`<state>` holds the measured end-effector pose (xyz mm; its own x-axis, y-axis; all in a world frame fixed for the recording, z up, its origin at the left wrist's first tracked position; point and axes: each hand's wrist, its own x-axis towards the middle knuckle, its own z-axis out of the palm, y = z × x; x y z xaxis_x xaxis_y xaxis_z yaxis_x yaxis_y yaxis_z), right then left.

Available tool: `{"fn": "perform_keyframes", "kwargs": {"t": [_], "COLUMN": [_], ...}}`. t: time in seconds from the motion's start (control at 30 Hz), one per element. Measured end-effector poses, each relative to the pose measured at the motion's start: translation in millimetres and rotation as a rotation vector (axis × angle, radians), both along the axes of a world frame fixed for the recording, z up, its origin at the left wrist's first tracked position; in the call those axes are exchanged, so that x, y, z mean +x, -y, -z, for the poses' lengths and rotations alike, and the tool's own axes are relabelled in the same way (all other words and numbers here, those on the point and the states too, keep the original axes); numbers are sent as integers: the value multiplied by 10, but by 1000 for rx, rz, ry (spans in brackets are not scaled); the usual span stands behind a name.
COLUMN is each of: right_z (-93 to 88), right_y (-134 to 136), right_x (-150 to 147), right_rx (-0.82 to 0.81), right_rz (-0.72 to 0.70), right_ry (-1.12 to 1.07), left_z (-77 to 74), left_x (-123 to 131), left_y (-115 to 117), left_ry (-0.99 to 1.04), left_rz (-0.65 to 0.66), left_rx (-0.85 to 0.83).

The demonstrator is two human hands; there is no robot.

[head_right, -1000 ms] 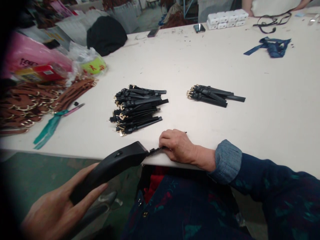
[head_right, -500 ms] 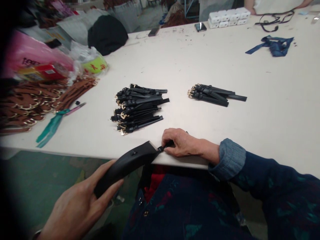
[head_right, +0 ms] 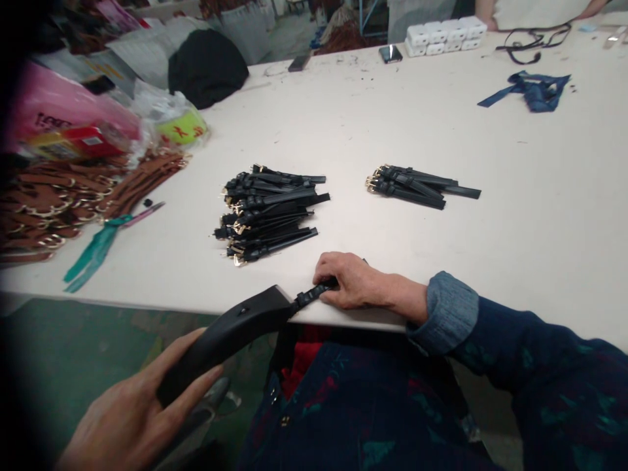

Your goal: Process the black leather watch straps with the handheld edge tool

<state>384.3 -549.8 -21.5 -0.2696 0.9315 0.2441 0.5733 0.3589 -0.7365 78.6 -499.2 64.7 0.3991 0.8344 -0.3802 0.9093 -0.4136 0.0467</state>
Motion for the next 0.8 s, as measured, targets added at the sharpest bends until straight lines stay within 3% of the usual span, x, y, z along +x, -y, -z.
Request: {"fn": "perform_keyframes", "kwargs": {"t": [0.17,0.33,0.47,0.8], "right_z": [9,-3,-1,-26], "right_y": [-12,-12,3,0], "right_x": [-9,-31,-28,49], "right_rx": [-20,-36,-50,-64], "right_rz": [11,45,69,41], "right_ry": [-2,16,50,133], "left_z": [-25,39,67,47], "left_x": [203,420,318,95], "left_y": [101,12,-22,178], "left_ry": [20,75,102,95], "left_rz": [22,0,-11,-50], "left_rx": [1,19,4,78]}}
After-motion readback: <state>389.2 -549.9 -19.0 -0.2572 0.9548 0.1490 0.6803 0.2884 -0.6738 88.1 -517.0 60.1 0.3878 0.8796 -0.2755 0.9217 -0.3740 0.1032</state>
